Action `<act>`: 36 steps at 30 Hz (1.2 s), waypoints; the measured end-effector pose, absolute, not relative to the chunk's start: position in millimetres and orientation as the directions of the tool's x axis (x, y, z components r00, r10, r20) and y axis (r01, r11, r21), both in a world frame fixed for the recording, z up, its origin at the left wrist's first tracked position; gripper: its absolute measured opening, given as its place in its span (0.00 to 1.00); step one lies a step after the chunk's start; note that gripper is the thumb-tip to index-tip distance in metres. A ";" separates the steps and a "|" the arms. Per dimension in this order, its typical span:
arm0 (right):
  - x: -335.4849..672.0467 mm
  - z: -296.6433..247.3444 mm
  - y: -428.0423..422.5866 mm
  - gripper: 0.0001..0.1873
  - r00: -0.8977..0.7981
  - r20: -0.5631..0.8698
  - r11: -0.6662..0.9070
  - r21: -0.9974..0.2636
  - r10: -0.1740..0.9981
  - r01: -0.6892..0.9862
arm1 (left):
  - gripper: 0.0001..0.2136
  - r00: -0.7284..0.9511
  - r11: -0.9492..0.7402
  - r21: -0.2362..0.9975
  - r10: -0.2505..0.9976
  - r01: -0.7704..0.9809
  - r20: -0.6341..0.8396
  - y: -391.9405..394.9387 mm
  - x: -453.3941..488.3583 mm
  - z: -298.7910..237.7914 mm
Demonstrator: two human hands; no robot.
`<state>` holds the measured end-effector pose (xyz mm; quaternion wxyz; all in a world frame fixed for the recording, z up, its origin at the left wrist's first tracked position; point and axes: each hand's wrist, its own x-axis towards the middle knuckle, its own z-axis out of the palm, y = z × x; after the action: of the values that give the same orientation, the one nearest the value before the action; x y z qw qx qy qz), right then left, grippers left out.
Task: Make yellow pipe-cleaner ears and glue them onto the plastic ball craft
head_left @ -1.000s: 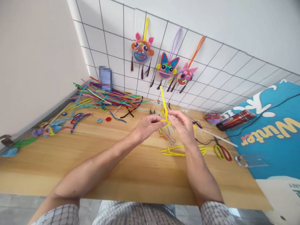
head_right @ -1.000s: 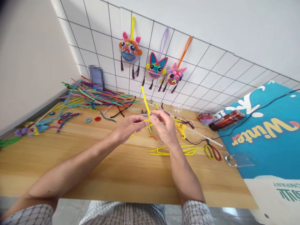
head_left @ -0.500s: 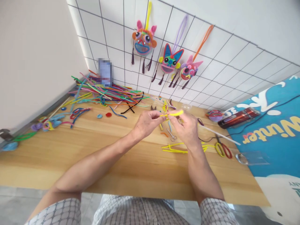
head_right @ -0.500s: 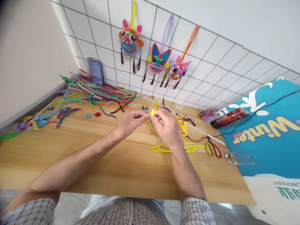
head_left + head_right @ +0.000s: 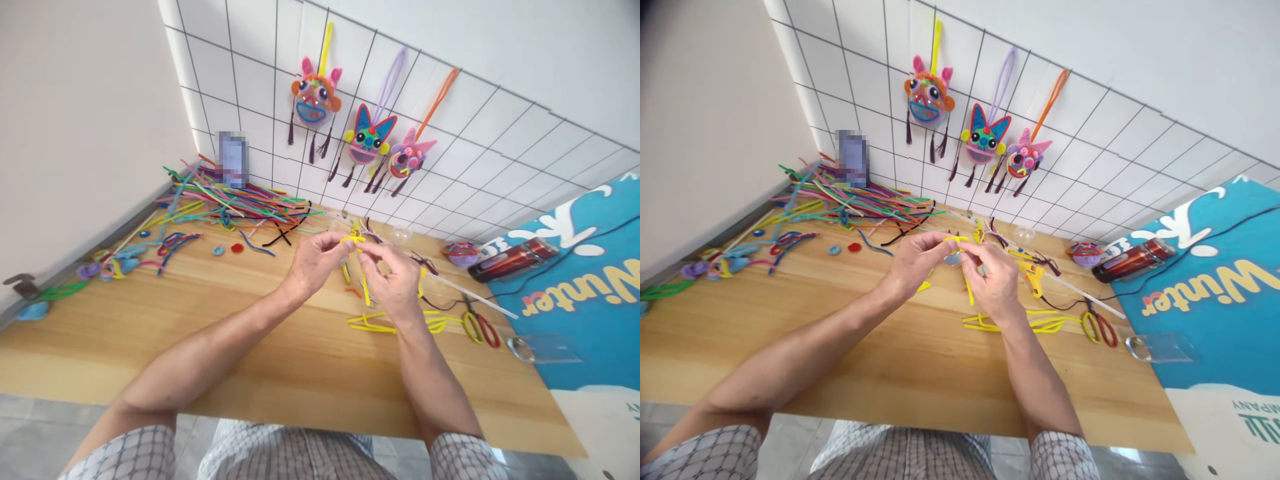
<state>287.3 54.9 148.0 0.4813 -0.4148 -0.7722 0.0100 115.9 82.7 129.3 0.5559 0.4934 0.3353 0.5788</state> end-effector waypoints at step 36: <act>300.1 151.7 64.3 0.16 -0.169 0.275 0.319 -0.884 0.946 0.341 | 0.20 0.186 -0.041 0.940 0.976 -0.338 0.109 82.6 118.8 131.0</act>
<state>300.1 64.3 151.7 0.4394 -0.4715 -0.6828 0.3442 118.8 82.6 131.0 0.6058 0.4756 0.3356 0.5424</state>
